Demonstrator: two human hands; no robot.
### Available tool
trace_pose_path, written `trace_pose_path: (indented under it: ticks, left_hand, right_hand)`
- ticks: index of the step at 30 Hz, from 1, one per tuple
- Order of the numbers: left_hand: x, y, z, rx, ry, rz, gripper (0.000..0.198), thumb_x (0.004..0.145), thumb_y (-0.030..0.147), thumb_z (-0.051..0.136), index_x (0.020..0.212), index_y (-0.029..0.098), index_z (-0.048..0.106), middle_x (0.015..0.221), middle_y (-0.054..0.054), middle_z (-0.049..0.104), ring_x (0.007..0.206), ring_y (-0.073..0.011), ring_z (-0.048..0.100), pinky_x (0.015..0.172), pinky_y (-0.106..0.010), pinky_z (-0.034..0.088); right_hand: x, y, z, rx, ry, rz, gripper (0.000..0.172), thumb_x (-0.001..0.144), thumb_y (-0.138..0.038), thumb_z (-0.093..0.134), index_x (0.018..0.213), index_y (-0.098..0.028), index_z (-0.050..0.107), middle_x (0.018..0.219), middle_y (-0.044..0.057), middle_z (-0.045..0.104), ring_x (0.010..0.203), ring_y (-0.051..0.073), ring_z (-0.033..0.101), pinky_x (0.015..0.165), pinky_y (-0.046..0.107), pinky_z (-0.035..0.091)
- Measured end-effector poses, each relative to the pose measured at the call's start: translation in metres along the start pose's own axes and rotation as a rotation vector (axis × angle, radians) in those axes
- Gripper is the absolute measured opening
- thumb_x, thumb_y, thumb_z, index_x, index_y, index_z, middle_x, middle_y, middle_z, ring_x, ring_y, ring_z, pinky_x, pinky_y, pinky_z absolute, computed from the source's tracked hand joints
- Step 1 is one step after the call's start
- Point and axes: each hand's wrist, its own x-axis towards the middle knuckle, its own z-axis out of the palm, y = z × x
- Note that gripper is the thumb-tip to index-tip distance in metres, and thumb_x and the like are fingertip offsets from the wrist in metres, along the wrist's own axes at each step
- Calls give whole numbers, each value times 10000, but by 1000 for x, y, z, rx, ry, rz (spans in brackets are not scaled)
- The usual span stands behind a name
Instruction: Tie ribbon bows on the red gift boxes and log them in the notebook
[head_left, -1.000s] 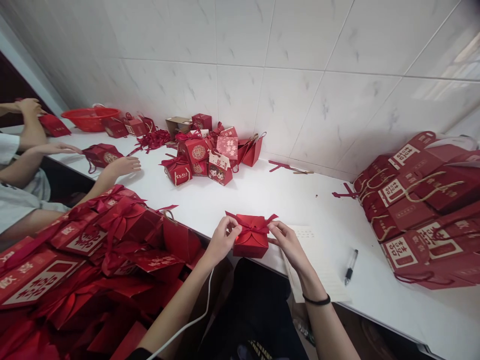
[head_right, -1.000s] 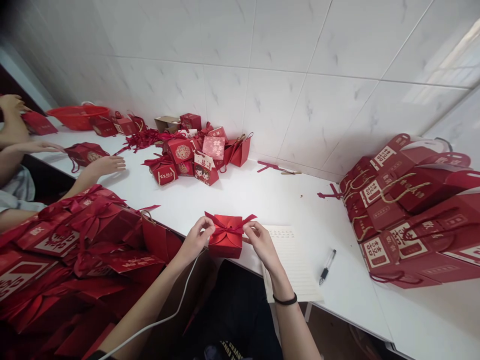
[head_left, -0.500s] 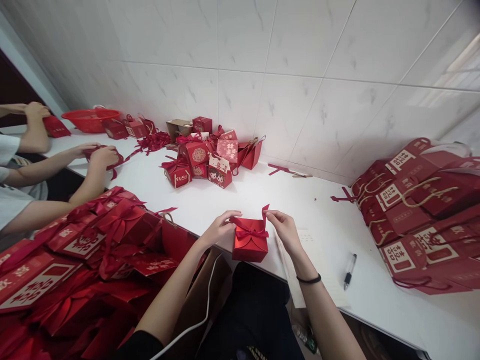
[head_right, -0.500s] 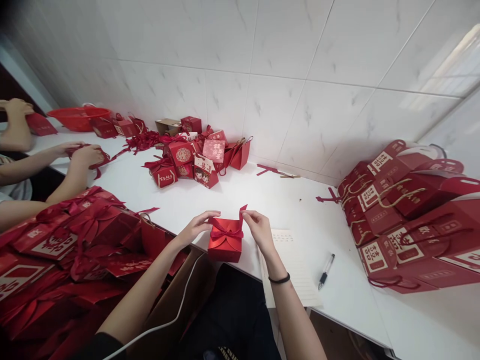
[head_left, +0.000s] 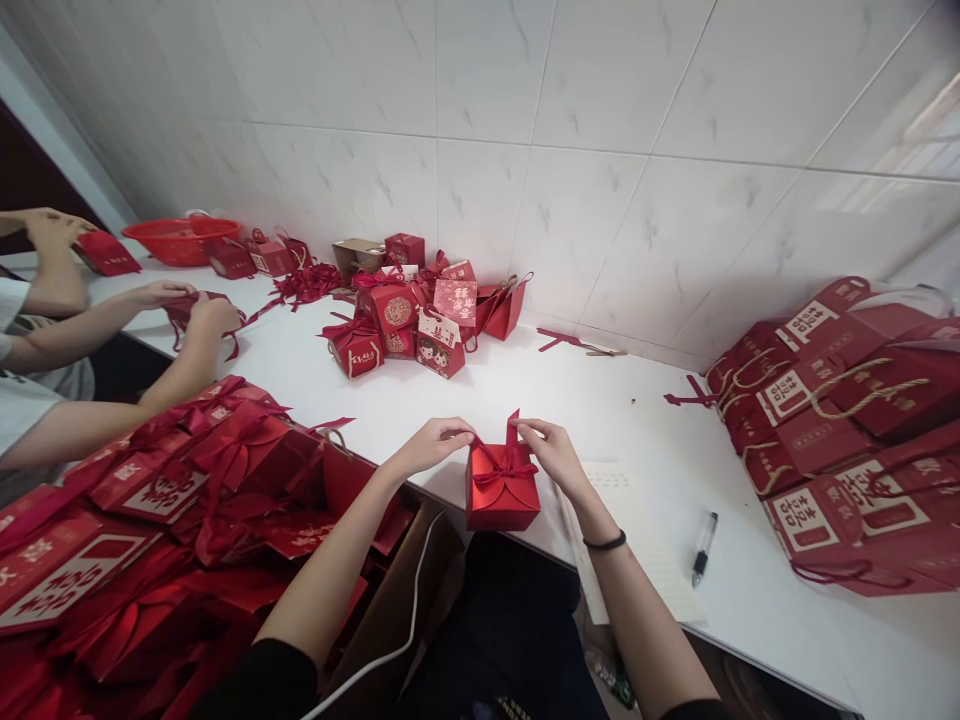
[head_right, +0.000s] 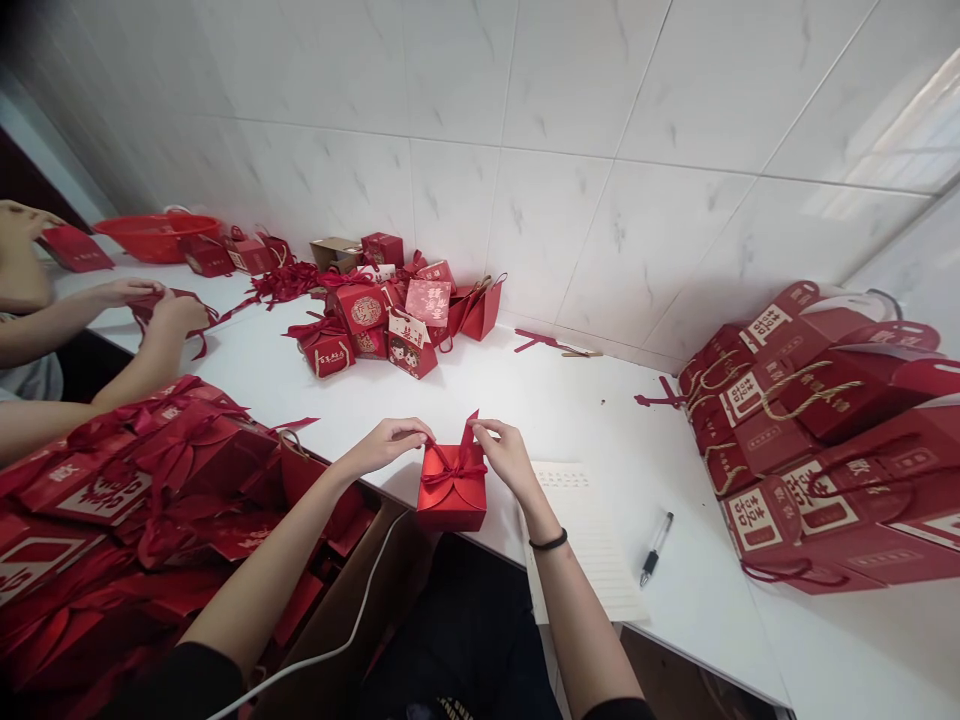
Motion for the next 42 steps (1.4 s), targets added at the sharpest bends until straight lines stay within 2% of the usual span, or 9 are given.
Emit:
trace_pose_path:
  ticks: [8, 14, 20, 26, 30, 32, 35, 38, 42]
  left_hand:
    - [33, -5, 5, -318, -143, -215, 239, 649, 361, 695, 667, 138, 611, 719, -61, 676, 639, -151, 624, 639, -281, 470]
    - [43, -10, 8, -404, -86, -253, 320, 622, 418, 686, 682, 156, 512, 737, -38, 655, 587, -133, 620, 625, -282, 470]
    - [45, -14, 16, -329, -5, -293, 260, 657, 379, 651, 682, 167, 504, 557, 39, 555, 500, -87, 539, 571, -238, 427]
    - [42, -22, 19, -119, 51, -329, 175, 588, 273, 694, 651, 142, 597, 604, 4, 601, 558, -120, 544, 563, -247, 418]
    - [28, -21, 5, 25, 270, -301, 211, 625, 294, 654, 767, 155, 583, 806, -31, 617, 636, -138, 564, 577, -260, 435]
    - [11, -16, -2, 78, 402, -263, 211, 668, 316, 613, 808, 170, 553, 886, -34, 599, 695, -141, 565, 602, -261, 435]
    - [-23, -3, 2, 137, 516, -218, 199, 745, 382, 538, 717, 187, 507, 711, 7, 561, 640, -136, 530, 591, -257, 405]
    - [-51, 8, 22, 178, 429, -207, 360, 807, 483, 442, 591, 195, 441, 513, 44, 437, 509, -119, 439, 530, -255, 350]
    - [-59, 17, 48, 248, 333, -176, 365, 764, 518, 507, 601, 197, 445, 553, 46, 461, 534, -118, 431, 533, -247, 326]
  right_hand:
    - [-1, -8, 7, 3, -32, 5, 381, 699, -442, 564, 908, -152, 696, 933, 76, 681, 725, 181, 610, 617, 286, 489]
    - [3, -8, 13, 54, -23, 5, 382, 699, -465, 557, 857, -146, 695, 872, 69, 682, 722, 185, 607, 610, 278, 478]
    - [6, -3, 13, 79, -24, 32, 376, 711, -468, 550, 890, -172, 698, 965, 62, 671, 750, 183, 621, 674, 291, 491]
    - [8, 2, 11, 46, -154, 147, 404, 738, -529, 560, 715, -153, 708, 779, 71, 687, 783, 222, 629, 732, 321, 479]
    - [5, 1, 2, 124, -212, 274, 457, 755, -592, 541, 770, -164, 698, 847, 94, 689, 795, 226, 632, 741, 333, 480]
    - [-2, -2, -8, 105, -111, 288, 465, 743, -614, 553, 839, -177, 680, 924, 99, 677, 816, 228, 626, 731, 331, 476]
    - [-22, -4, -24, -77, 128, 192, 491, 741, -659, 525, 799, -186, 644, 896, 93, 662, 800, 229, 605, 700, 320, 450]
    - [-46, -5, -30, -225, 115, 112, 549, 791, -696, 401, 658, -192, 575, 640, 43, 591, 641, 198, 551, 621, 306, 408]
    - [-63, -8, -18, -321, -9, 48, 540, 812, -684, 375, 577, -204, 450, 546, -8, 461, 567, 161, 448, 568, 280, 338]
